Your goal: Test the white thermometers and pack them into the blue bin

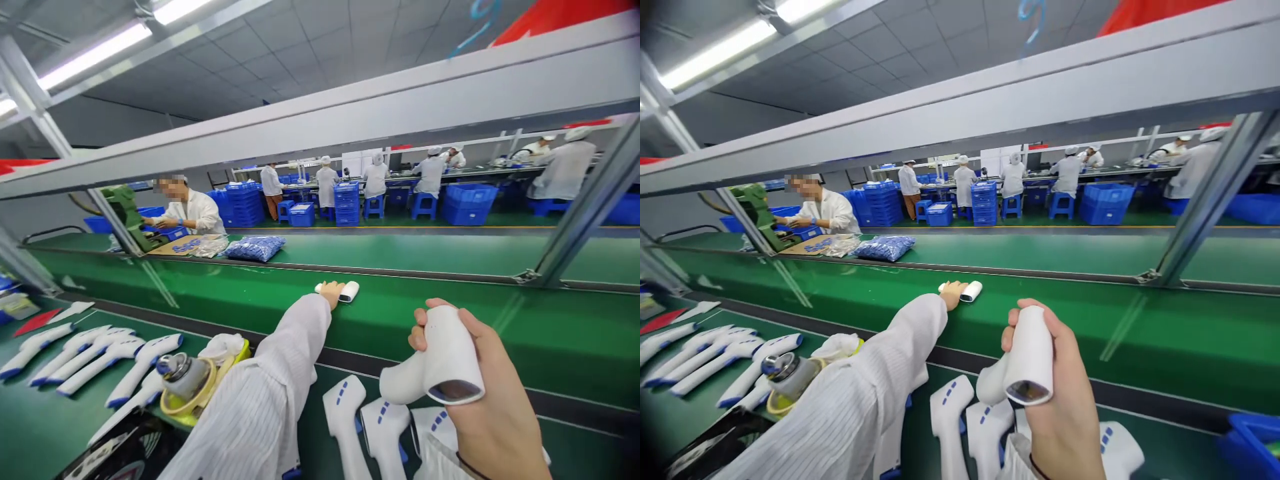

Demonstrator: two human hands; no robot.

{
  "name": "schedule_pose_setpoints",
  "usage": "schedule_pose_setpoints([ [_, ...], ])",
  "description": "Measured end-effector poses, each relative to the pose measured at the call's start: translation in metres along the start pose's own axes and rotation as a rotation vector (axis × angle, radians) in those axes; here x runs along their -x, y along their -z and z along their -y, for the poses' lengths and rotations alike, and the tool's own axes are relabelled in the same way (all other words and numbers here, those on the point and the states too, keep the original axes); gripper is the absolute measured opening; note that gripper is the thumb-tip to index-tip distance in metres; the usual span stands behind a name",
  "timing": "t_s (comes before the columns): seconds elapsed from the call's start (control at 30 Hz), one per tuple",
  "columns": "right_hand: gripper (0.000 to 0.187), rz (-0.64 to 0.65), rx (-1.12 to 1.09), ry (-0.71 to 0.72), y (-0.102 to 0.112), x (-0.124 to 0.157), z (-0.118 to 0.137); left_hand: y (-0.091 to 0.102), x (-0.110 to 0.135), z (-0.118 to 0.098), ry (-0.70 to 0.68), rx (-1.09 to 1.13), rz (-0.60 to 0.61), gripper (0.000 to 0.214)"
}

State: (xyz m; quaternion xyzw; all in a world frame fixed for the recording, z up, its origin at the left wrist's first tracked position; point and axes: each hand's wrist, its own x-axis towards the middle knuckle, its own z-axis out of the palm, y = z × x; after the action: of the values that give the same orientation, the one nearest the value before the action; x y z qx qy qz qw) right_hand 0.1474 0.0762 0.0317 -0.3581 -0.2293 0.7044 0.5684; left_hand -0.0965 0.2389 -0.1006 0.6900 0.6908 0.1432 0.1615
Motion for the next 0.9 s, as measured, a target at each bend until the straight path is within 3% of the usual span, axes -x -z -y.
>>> schedule_pose_setpoints([
  [0.13, 0.024, -0.003, -0.053, 0.031, 0.004, 0.0, 0.004, 0.002, 0.008, -0.007, -0.064, 0.268, 0.011, 0.039],
  [0.23, 0.02, 0.004, -0.081, 0.022, 0.006, 0.001, 0.008, 0.013, 0.042, -0.026, -0.162, 0.529, 0.01, 0.043],
  [0.47, 0.017, 0.041, -0.092, 0.088, 0.011, 0.003, 0.015, 0.064, 0.189, -0.078, -0.367, 1.094, -0.09, 0.07],
  [0.57, 0.02, 0.05, -0.064, 0.132, 0.006, 0.01, 0.014, 0.081, 0.247, -0.091, -0.35, 1.341, -0.094, 0.078],
  [0.63, 0.024, 0.057, -0.049, 0.142, 0.0, 0.015, 0.012, 0.087, 0.278, -0.091, -0.307, 1.372, -0.109, 0.079],
  [0.77, 0.027, 0.106, -0.053, 0.114, -0.007, 0.023, 0.006, 0.073, 0.319, -0.073, -0.014, 1.209, -0.055, 0.072],
  [0.83, 0.022, 0.153, -0.057, 0.079, -0.008, 0.024, 0.002, 0.05, 0.331, -0.062, 0.136, 1.109, 0.03, 0.068],
  [0.9, 0.018, 0.21, -0.046, 0.052, -0.008, 0.023, -0.003, 0.021, 0.336, -0.055, 0.2, 0.962, 0.053, 0.064],
])
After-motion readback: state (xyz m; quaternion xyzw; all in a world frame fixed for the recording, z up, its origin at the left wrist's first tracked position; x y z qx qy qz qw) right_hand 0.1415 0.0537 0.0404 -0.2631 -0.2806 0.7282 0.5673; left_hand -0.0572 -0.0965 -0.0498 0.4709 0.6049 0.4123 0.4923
